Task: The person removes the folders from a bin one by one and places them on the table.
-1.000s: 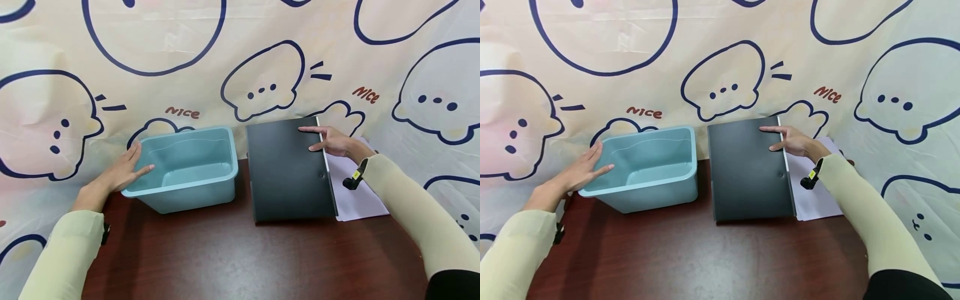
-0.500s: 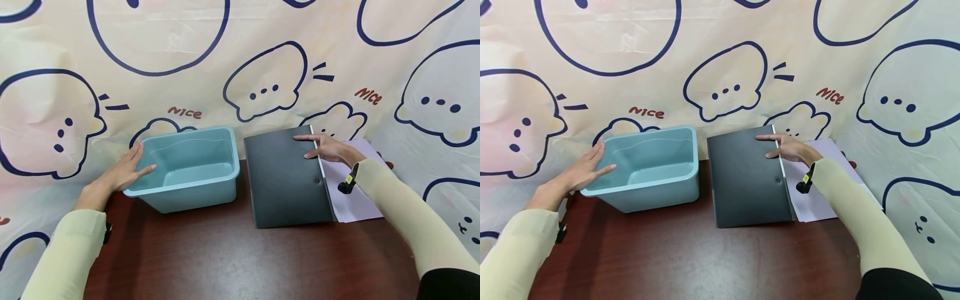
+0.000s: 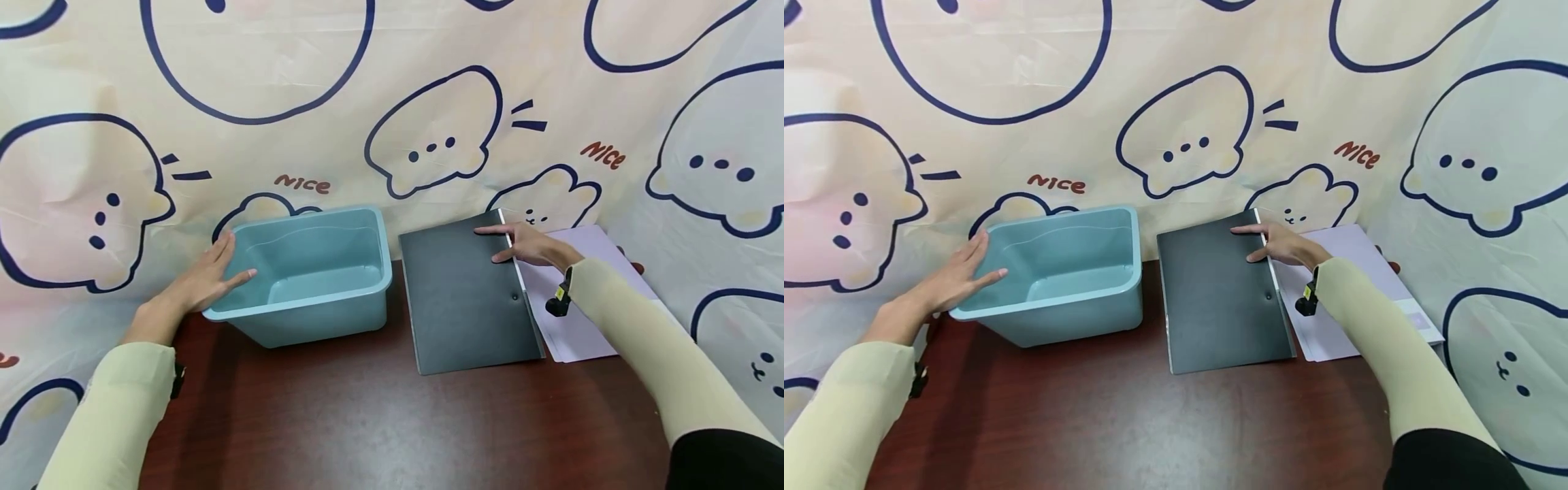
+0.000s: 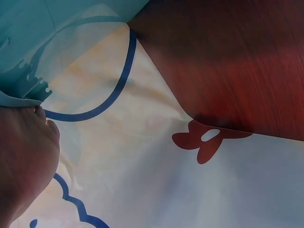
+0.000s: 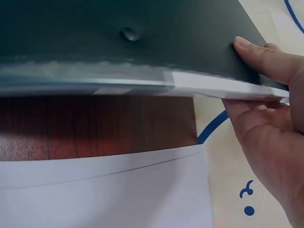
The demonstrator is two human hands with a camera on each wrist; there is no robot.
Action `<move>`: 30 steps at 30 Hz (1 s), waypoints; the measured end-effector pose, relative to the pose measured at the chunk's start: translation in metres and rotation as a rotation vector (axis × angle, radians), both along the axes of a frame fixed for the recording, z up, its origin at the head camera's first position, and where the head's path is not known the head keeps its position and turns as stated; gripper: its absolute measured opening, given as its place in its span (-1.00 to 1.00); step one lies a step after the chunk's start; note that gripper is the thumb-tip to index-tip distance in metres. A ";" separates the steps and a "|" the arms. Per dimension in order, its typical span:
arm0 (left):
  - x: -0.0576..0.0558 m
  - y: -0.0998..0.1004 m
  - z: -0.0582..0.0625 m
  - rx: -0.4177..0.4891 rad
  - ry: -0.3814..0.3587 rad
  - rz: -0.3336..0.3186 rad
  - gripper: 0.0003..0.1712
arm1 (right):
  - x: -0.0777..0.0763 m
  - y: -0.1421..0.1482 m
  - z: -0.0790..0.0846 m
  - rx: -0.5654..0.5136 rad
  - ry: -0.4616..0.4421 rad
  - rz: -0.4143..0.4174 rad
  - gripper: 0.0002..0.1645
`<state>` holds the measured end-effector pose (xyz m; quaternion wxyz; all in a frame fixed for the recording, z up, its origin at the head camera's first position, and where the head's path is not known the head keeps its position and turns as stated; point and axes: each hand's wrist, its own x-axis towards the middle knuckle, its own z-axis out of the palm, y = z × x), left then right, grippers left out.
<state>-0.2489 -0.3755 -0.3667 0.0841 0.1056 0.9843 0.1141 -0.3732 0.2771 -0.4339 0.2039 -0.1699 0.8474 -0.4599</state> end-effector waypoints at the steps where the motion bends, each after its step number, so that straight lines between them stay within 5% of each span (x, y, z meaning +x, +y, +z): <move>1: 0.000 0.000 0.000 0.004 0.003 -0.003 0.20 | -0.001 -0.001 -0.002 0.035 0.031 0.001 -0.10; 17: 0.000 0.002 0.003 -0.003 -0.006 0.010 0.22 | -0.005 -0.008 -0.019 0.157 0.085 -0.030 -0.11; 30: 0.000 0.001 0.001 -0.030 0.000 0.015 0.22 | -0.002 -0.005 -0.032 0.288 0.272 0.001 -0.12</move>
